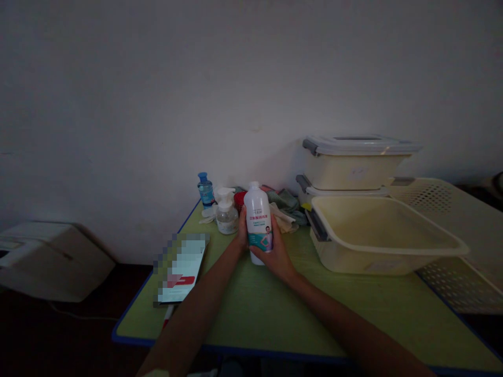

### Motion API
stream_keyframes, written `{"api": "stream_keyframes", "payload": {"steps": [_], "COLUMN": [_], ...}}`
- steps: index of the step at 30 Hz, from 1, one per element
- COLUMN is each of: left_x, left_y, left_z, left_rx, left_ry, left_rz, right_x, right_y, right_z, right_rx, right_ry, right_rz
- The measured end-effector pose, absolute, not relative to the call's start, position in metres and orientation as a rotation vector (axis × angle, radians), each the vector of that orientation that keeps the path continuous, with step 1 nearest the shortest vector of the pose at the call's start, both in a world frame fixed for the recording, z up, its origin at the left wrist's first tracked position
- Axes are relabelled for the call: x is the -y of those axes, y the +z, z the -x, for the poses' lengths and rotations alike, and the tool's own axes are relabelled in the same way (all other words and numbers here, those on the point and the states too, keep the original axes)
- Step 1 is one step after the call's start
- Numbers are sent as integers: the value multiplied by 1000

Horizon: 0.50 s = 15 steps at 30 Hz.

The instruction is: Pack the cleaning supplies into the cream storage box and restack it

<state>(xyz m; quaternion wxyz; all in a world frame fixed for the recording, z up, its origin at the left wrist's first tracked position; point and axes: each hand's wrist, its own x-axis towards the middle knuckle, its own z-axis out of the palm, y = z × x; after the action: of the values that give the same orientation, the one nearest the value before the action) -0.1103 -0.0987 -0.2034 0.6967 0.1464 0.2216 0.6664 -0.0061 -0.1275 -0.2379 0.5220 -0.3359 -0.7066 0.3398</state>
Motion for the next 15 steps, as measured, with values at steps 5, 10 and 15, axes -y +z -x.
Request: {"api": "stream_keyframes", "payload": {"steps": [5, 10, 15], "left_x": [96, 95, 95], "left_y": [-207, -211, -214], "left_z": [115, 118, 121], "left_rx": [-489, -447, -420], "left_ry": [1432, 1343, 1293], "left_rz": [-343, -358, -350], "right_x": [130, 136, 141], "right_y": [-236, -237, -238], "right_z": [4, 9, 13], "right_rx": [1752, 1674, 1675], "right_ry": [857, 939, 928], "right_rz": [814, 879, 917]}}
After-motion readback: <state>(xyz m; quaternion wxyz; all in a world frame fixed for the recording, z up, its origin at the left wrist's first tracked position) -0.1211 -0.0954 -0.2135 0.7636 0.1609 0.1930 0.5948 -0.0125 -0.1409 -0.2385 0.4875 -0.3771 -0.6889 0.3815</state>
